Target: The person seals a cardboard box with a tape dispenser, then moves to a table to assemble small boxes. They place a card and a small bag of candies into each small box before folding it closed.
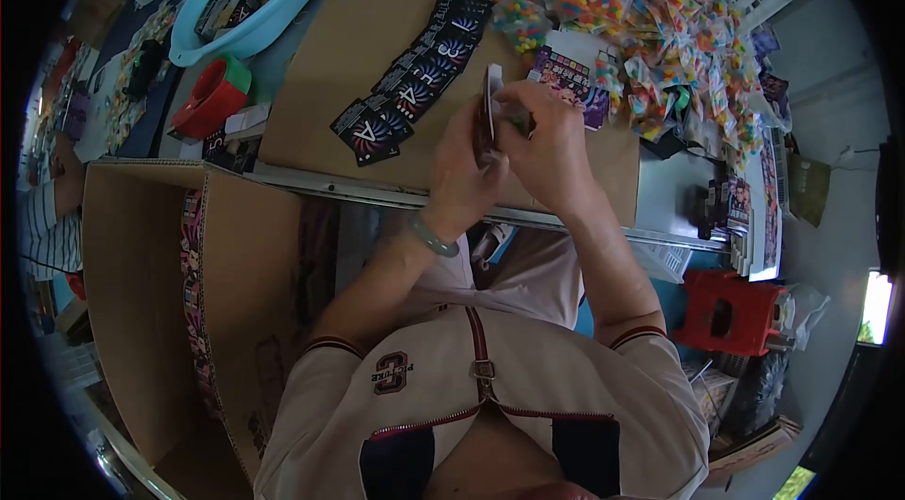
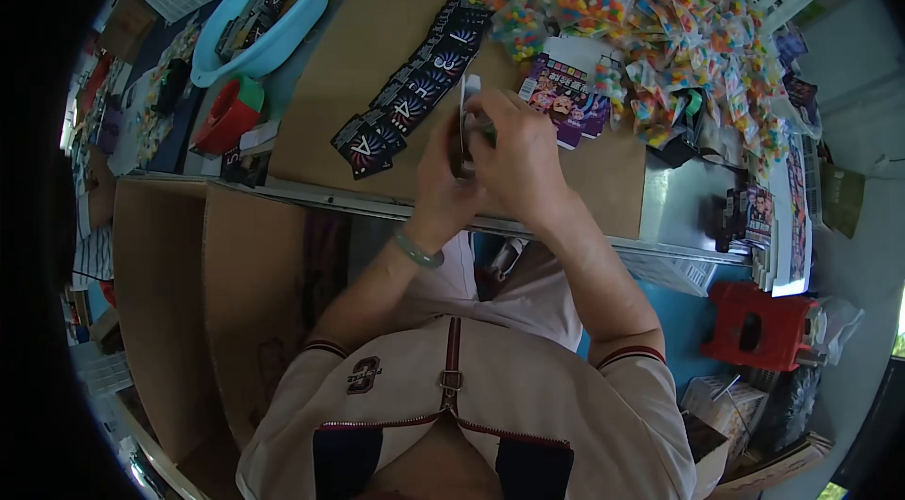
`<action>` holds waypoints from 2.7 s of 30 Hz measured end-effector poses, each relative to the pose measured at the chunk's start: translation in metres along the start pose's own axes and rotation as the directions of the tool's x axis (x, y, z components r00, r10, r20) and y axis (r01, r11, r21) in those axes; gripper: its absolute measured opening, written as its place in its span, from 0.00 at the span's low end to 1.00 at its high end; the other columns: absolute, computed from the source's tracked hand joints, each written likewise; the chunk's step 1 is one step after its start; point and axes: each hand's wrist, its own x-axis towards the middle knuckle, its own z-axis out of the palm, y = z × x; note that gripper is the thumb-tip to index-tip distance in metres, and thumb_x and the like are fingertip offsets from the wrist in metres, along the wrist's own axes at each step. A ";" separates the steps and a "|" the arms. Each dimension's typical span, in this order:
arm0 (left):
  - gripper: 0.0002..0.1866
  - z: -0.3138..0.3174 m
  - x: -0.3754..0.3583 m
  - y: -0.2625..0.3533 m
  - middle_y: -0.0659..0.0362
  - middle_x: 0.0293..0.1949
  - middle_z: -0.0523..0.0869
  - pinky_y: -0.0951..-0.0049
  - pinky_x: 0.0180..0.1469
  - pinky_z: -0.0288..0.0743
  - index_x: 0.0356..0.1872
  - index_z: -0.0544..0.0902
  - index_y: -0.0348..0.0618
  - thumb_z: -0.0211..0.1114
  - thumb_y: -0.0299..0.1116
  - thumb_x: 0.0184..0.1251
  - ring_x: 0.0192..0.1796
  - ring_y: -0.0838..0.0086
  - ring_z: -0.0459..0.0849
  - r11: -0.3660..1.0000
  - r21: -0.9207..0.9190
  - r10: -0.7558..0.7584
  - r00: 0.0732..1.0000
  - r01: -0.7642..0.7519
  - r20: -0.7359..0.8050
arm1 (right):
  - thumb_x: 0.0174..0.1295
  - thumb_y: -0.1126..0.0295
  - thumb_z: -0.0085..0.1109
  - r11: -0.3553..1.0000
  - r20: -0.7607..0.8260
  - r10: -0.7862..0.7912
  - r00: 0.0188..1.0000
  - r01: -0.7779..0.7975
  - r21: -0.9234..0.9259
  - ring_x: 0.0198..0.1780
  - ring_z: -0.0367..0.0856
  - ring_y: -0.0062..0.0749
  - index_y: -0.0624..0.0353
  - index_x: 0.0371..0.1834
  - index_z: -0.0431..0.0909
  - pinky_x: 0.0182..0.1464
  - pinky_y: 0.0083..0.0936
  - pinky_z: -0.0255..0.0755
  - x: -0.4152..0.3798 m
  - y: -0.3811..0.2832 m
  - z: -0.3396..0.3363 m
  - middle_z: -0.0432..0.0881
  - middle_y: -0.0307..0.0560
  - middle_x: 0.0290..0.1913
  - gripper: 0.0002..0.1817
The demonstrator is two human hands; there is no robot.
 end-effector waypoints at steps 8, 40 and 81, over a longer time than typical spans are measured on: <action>0.32 -0.052 0.029 0.001 0.49 0.50 0.83 0.70 0.57 0.75 0.62 0.72 0.38 0.55 0.13 0.50 0.56 0.63 0.83 1.000 0.001 -0.006 0.932 0.007 0.362 | 0.54 0.81 0.58 0.992 0.343 -0.086 0.935 0.048 0.119 0.33 0.84 0.49 0.63 0.35 0.80 0.35 0.36 0.76 0.023 0.005 -0.033 0.84 0.53 0.30 0.07; 0.33 -0.068 0.052 -0.021 0.59 0.56 0.77 0.74 0.65 0.65 0.62 0.70 0.39 0.55 0.14 0.48 0.60 0.75 0.75 0.979 -0.170 -0.016 0.873 0.114 0.488 | 0.43 0.88 0.58 0.879 0.350 -0.459 0.816 0.474 0.050 0.39 0.79 0.43 0.59 0.40 0.82 0.40 0.35 0.75 0.042 0.000 -0.016 0.84 0.45 0.35 0.19; 0.12 -0.056 -0.014 -0.025 0.49 0.45 0.87 0.73 0.48 0.80 0.48 0.80 0.34 0.67 0.22 0.64 0.45 0.66 0.88 0.950 0.189 0.293 0.917 -0.248 -0.270 | 0.52 0.79 0.70 0.928 -0.040 0.076 0.996 -0.056 0.369 0.54 0.81 0.38 0.59 0.41 0.84 0.55 0.29 0.75 -0.039 0.043 0.027 0.81 0.51 0.54 0.12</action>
